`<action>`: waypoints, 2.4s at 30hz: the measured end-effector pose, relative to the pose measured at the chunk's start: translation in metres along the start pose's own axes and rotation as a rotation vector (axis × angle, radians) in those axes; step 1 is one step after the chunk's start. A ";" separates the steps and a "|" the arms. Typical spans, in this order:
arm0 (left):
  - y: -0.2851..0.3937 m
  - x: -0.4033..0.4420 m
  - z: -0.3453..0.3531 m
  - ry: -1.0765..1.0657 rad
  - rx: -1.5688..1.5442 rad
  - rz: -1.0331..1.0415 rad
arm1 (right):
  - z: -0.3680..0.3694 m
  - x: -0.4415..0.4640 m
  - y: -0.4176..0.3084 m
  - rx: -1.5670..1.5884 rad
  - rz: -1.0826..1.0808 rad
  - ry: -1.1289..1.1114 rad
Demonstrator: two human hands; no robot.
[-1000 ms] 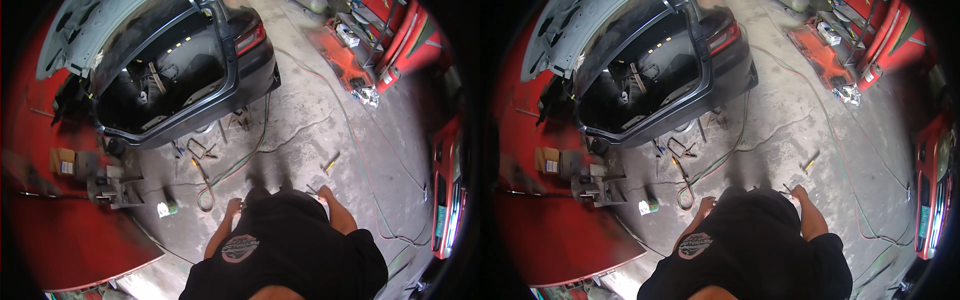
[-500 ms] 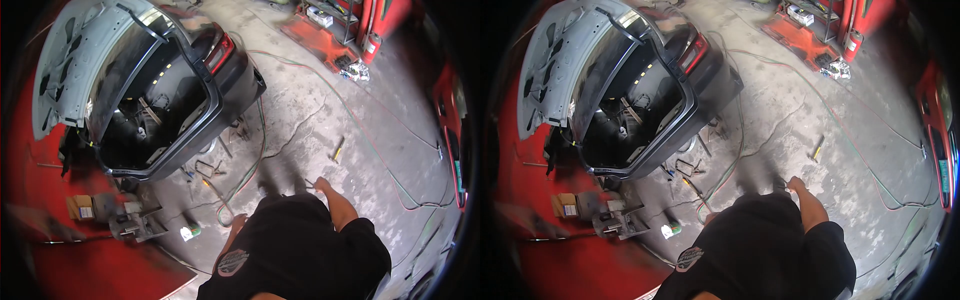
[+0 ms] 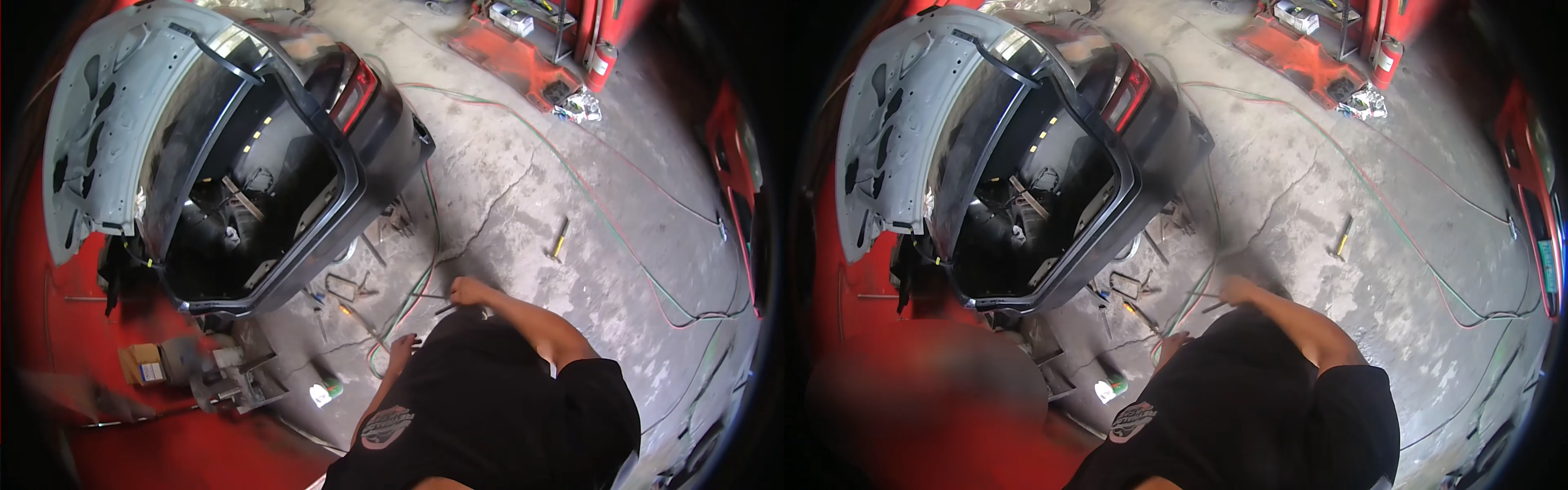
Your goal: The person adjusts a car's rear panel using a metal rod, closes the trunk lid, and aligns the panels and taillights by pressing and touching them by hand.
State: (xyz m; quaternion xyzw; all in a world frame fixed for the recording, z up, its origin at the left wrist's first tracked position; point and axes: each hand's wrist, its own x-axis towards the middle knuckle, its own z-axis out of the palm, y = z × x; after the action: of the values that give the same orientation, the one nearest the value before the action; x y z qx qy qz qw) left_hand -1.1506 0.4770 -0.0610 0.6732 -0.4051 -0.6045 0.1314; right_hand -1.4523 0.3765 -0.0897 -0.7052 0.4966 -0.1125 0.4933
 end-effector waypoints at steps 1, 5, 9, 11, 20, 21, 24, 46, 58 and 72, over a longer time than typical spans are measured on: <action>0.028 0.002 0.001 -0.011 -0.192 -0.046 | -0.005 0.010 -0.020 0.014 -0.038 -0.081; 0.105 0.042 -0.006 -0.124 -0.886 -0.112 | -0.015 0.035 -0.070 0.169 -0.208 -0.123; 0.112 0.088 -0.036 -0.172 -1.028 -0.089 | -0.041 0.051 -0.093 0.264 -0.269 -0.084; 0.116 0.102 -0.045 -0.131 -1.032 -0.098 | -0.045 0.066 -0.085 0.319 -0.301 0.014; 0.085 0.157 -0.114 0.253 -0.902 -0.193 | -0.226 0.195 -0.008 1.394 -0.186 0.481; 0.089 0.157 -0.114 0.329 -0.867 -0.210 | -0.262 0.211 -0.003 1.433 -0.247 0.537; 0.109 0.129 -0.114 0.527 -0.636 -0.291 | -0.354 0.273 -0.001 1.740 -0.270 0.558; 0.144 0.048 0.016 0.368 0.631 -0.072 | -0.499 0.506 -0.011 2.032 -0.246 0.499; 0.295 0.133 -0.030 0.525 -0.289 -0.548 | -0.499 0.478 0.006 1.499 -0.103 0.541; 0.233 0.103 0.019 0.365 -0.039 -0.568 | -0.466 0.478 0.004 0.946 0.109 0.542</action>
State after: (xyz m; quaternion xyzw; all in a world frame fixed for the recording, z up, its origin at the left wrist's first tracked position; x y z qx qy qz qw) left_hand -1.2641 0.2618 0.0177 0.8536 -0.1595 -0.4942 0.0410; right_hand -1.5266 -0.2834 -0.0238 -0.3254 0.5373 -0.4754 0.6160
